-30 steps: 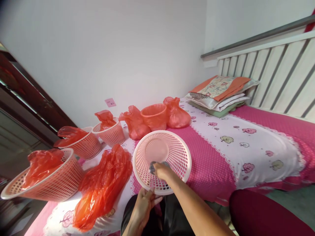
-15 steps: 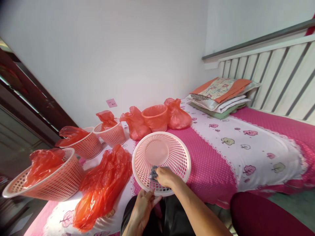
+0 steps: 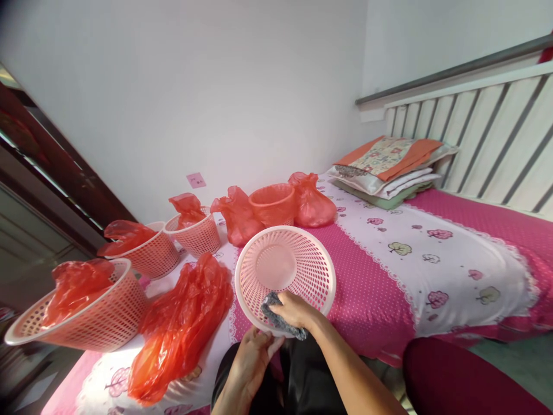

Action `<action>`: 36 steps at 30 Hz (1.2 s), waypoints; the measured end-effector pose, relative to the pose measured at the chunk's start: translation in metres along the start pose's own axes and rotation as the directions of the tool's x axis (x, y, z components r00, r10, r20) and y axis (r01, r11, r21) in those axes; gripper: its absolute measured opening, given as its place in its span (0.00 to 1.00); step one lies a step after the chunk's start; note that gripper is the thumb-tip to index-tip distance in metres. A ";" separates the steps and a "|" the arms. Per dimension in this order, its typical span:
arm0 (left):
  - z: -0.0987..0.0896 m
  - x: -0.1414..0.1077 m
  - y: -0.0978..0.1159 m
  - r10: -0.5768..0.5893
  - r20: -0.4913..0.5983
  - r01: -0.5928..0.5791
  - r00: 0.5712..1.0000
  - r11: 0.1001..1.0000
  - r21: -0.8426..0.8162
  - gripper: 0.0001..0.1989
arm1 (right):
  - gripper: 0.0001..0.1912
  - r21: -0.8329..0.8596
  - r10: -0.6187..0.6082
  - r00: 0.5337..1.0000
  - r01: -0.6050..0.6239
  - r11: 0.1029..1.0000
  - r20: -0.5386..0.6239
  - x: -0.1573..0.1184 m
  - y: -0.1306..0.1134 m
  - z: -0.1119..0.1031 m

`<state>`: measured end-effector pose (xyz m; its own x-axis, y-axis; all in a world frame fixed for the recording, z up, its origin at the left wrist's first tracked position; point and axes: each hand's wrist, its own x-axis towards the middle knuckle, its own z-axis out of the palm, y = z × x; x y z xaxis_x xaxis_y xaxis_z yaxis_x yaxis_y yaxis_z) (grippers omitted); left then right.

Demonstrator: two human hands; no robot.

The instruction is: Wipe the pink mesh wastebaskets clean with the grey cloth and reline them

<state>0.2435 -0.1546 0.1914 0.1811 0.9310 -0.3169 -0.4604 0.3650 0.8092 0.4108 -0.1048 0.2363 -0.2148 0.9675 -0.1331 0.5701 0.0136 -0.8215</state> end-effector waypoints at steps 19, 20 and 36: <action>0.009 -0.001 0.000 -0.006 -0.051 0.003 0.999 0.998 -0.060 0.25 | 0.29 0.848 -0.065 0.994 -0.038 0.528 0.086 0.002 -0.016 0.031; 0.009 -0.001 0.000 -0.012 -0.056 0.009 0.998 0.998 -0.066 0.25 | 0.29 0.870 -0.063 0.995 -0.039 0.491 0.080 0.002 -0.015 0.032; 0.000 0.003 0.007 -0.105 0.024 0.105 0.994 0.994 -0.016 0.14 | 0.37 0.933 0.178 0.960 0.149 0.326 -0.216 -0.008 -0.011 -0.029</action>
<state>0.2408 -0.1489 0.1961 0.2495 0.8872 -0.3881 -0.4523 0.4611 0.7635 0.4293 -0.1054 0.2630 0.0665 0.9857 -0.1549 -0.5862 -0.0870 -0.8055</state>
